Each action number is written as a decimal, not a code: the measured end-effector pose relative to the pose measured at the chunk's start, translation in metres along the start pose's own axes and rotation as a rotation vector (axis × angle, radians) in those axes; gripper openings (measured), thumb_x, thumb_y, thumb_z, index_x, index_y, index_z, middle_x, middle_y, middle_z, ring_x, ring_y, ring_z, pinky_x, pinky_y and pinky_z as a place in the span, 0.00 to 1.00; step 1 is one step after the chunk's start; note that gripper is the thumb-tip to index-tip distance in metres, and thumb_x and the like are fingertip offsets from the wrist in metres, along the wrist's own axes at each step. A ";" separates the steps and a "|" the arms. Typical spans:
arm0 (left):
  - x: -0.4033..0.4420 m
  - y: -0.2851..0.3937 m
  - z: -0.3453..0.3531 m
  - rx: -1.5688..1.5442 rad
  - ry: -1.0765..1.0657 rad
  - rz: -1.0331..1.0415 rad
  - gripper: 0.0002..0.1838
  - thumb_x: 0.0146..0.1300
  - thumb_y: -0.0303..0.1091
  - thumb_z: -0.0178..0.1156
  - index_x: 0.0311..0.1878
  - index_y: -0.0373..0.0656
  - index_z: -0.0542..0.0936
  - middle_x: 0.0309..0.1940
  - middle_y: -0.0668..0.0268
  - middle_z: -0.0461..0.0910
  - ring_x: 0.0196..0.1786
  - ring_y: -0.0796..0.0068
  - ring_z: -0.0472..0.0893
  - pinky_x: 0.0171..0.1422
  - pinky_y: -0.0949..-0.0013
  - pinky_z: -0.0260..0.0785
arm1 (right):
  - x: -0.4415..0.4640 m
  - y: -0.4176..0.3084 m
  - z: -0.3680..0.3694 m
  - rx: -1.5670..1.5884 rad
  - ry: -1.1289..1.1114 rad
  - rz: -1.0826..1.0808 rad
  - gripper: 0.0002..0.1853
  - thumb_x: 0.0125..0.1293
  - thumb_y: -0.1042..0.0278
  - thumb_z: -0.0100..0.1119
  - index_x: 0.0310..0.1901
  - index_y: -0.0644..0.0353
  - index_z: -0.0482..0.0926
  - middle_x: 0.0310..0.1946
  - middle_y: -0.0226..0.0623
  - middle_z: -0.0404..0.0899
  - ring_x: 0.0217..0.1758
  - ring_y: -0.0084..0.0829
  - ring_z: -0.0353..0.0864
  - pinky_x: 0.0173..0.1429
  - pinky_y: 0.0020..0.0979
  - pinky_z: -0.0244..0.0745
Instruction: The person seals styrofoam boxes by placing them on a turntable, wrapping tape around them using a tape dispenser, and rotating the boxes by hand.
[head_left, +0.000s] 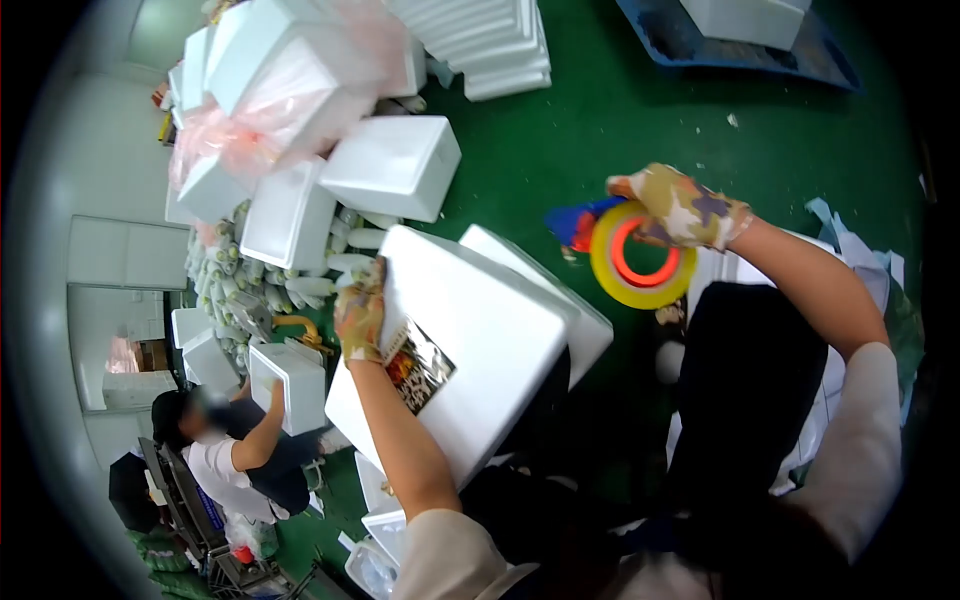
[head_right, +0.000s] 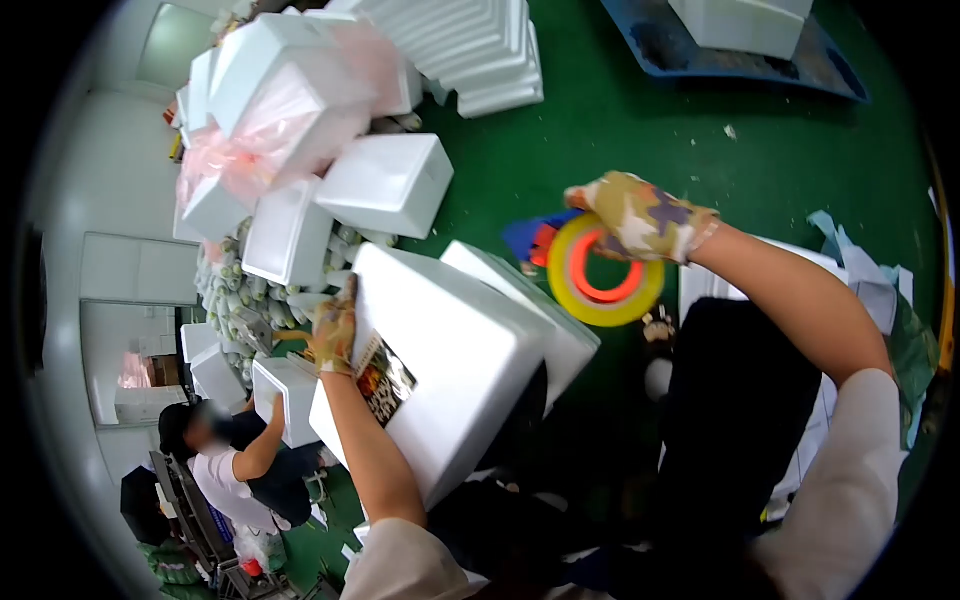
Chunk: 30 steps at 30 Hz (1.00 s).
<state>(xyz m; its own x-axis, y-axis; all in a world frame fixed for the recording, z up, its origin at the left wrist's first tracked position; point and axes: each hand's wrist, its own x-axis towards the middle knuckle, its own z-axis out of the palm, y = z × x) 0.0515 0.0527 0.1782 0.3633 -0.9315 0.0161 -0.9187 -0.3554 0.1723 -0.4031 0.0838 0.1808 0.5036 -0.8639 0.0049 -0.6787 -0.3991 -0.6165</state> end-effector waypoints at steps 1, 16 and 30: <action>-0.002 0.012 -0.008 -0.009 -0.063 -0.035 0.44 0.55 0.76 0.50 0.46 0.38 0.85 0.47 0.44 0.81 0.55 0.48 0.78 0.61 0.58 0.68 | 0.026 0.000 -0.001 -0.035 0.099 -0.058 0.30 0.46 0.71 0.67 0.56 0.64 0.74 0.43 0.52 0.81 0.49 0.49 0.81 0.53 0.38 0.77; -0.009 0.039 -0.005 -0.508 0.213 0.418 0.25 0.66 0.46 0.60 0.61 0.39 0.75 0.51 0.52 0.81 0.52 0.64 0.80 0.57 0.64 0.70 | 0.233 -0.075 0.015 -0.038 -0.342 -0.095 0.38 0.44 0.68 0.71 0.62 0.62 0.72 0.52 0.47 0.80 0.53 0.41 0.81 0.55 0.33 0.78; -0.009 0.056 -0.024 -0.550 -0.327 0.191 0.23 0.65 0.46 0.61 0.57 0.40 0.80 0.41 0.61 0.84 0.38 0.75 0.80 0.47 0.73 0.71 | 0.159 -0.037 0.020 0.030 -0.235 -0.131 0.36 0.52 0.75 0.66 0.66 0.58 0.67 0.46 0.42 0.80 0.45 0.35 0.81 0.49 0.32 0.78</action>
<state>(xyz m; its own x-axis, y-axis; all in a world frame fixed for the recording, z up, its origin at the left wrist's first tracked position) 0.0002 0.0432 0.2112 0.0567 -0.9805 -0.1880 -0.7179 -0.1709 0.6748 -0.2873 -0.0327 0.1889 0.6988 -0.7090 -0.0946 -0.5850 -0.4905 -0.6459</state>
